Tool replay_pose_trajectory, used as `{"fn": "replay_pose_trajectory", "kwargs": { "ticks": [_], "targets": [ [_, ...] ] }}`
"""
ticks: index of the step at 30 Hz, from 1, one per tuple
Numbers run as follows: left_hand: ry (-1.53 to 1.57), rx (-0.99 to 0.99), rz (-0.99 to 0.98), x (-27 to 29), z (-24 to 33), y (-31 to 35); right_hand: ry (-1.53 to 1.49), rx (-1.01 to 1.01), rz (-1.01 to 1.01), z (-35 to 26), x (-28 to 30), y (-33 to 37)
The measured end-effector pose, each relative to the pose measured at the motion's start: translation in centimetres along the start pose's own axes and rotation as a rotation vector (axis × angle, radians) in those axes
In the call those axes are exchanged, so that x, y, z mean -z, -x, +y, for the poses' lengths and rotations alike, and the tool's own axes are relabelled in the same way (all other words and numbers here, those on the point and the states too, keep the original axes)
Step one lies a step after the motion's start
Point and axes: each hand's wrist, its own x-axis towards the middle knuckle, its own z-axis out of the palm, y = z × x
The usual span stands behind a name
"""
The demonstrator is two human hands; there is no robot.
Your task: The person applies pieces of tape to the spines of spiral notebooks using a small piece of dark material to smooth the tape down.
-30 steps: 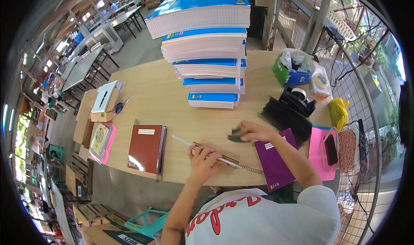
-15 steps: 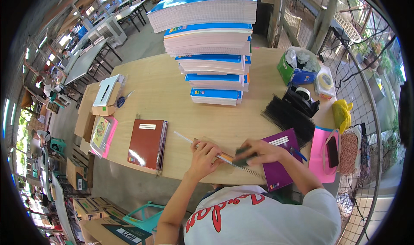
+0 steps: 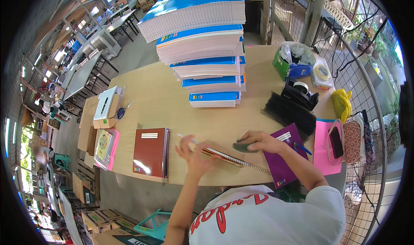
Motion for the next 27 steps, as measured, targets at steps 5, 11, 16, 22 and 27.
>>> {"fn": "replay_pose_trajectory", "kwargs": {
  "ticks": [5, 11, 16, 22, 27],
  "targets": [
    [0.249, 0.042, -0.038, -0.8, -3.1, -0.2, 0.47, -0.005, 0.038, -2.7, -1.7, -1.4],
    [0.245, 0.015, -0.045, -0.5, -2.6, -0.3, 0.264, 0.065, -0.031, -1.1, -1.4, -2.1],
    [0.243, 0.01, -0.067, -0.5, -3.3, -0.4, 0.736, -0.033, 0.053, -3.2, -2.4, -3.1],
    [0.465, 0.174, -0.119, -0.4, -5.6, -0.9, 0.474, 0.085, -0.2, -2.1, -2.4, -4.8],
    [0.454, 0.092, -0.066, -0.8, -6.1, -0.8, 0.41, 0.125, -0.235, -3.8, -2.8, -6.1]
  ]
}}
